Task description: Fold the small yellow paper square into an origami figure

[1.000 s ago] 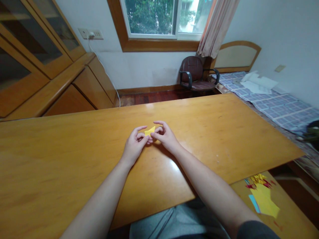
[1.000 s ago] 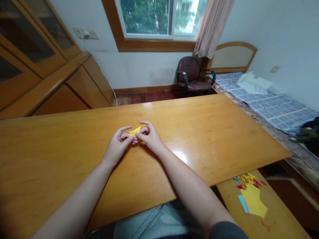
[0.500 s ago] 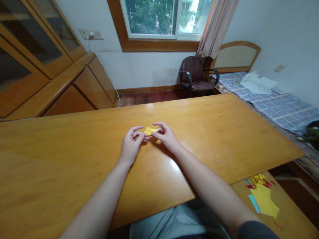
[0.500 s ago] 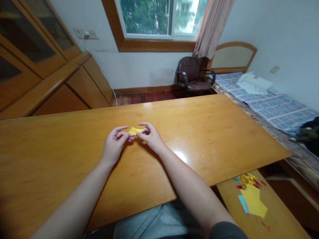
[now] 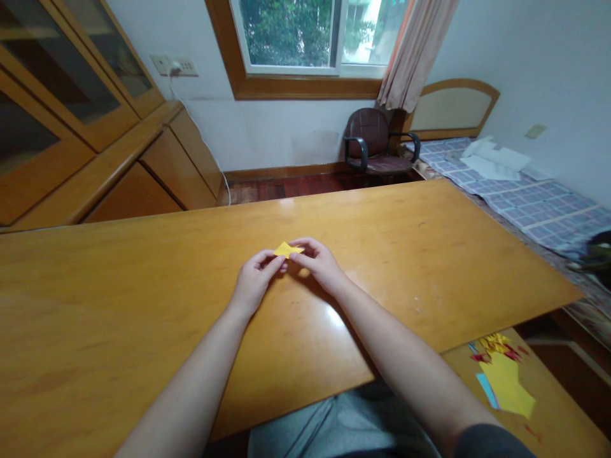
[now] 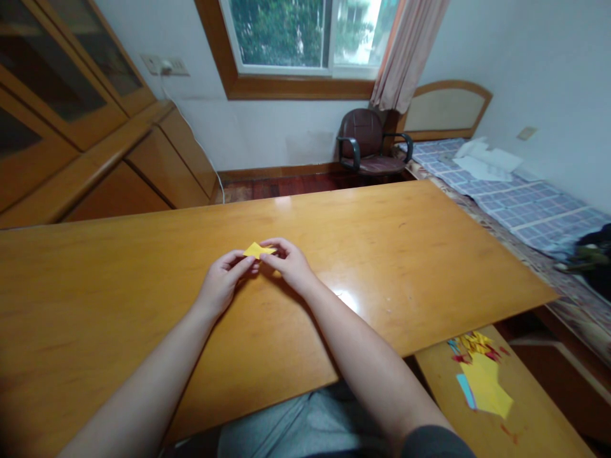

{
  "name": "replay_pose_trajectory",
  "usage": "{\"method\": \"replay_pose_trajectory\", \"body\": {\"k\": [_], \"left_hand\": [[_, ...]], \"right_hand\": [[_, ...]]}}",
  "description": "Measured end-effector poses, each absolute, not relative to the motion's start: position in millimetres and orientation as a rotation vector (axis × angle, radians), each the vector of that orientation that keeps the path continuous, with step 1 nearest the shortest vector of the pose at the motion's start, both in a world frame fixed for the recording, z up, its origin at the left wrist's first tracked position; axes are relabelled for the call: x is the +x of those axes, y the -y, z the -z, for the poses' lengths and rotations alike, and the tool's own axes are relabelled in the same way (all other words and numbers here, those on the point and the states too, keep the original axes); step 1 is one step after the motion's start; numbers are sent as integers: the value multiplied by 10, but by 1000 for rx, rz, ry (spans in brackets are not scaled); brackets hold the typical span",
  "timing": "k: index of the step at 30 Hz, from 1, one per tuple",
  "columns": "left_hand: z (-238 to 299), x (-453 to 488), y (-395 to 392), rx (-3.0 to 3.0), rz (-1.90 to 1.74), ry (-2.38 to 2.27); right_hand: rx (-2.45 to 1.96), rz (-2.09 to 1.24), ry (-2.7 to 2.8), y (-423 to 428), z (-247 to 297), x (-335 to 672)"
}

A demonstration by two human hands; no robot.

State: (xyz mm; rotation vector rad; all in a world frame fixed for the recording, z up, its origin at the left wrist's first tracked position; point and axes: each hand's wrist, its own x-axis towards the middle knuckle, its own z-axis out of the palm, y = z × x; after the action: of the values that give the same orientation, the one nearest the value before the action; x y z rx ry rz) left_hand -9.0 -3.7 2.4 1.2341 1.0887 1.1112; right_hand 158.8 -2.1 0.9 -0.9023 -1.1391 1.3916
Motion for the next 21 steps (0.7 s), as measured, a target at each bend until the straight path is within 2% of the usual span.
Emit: {"method": "replay_pose_trajectory", "body": {"k": [6,15,21], "left_hand": [[-11,-116,28,1248,-1148,-1113],[-93,-80,61,1343,-1044,-1136],[-69,-73,37,1234,-1093,-1133]], "right_hand": [[-929,-1359,1193,35,0,1569],[-1017,-1016,1418,33,-38,1617],[-1050,-971,1445,37,-30,1619]]}}
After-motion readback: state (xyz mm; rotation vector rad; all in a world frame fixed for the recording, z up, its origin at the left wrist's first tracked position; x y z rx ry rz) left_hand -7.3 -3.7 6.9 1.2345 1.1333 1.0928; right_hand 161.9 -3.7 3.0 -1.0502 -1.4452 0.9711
